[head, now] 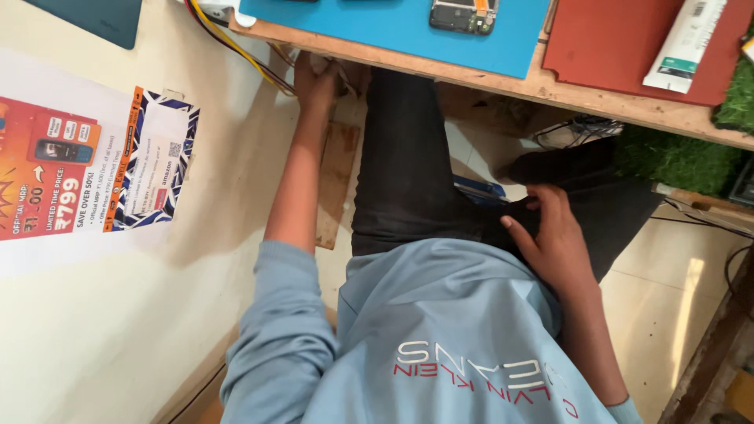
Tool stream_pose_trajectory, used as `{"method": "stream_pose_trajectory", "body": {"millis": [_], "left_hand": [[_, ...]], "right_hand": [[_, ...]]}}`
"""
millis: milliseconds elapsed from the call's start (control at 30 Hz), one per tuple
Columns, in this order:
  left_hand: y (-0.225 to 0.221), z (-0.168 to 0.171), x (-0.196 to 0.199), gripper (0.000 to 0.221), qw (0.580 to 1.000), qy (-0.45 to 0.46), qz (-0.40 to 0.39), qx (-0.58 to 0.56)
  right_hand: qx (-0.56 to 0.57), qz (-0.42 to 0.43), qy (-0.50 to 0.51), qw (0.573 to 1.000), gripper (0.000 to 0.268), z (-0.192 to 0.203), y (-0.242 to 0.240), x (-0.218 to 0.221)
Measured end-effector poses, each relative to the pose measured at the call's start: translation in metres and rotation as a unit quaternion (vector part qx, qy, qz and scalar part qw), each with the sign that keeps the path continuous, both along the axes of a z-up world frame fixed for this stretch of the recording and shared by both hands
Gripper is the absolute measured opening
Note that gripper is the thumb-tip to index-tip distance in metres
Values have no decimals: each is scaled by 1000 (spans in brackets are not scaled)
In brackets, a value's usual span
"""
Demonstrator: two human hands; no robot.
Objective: The person handles a disassembled smartphone, removes a battery, and applies adhesive to the phone frame. They then pick up a power adapter and plug it into a wall socket.
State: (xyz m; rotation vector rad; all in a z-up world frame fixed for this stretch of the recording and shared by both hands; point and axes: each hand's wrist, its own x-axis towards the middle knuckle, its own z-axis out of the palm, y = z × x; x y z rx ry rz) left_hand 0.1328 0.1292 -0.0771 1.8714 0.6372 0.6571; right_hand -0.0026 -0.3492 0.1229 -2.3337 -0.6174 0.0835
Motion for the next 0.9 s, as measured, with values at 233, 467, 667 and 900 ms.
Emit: {"method": "stream_pose_trajectory", "body": {"millis": [233,467,667,900], "left_hand": [[7,-2,33,47,981,51,40,182],[-14,-25,-54,31,976,-53,22,212],[-46,39,-117,32,970,-90,10,-226],[-88,174,-154,29,876,-176,-100,-438]], "right_hand": [[9,-43,0,999,61,-1,-17,-19],[32,-74,25,996,56,-3,-26,-18],[105,-27,122,987,44,-5,23,9],[253,259,-36,932,75,-10,172,46]]}}
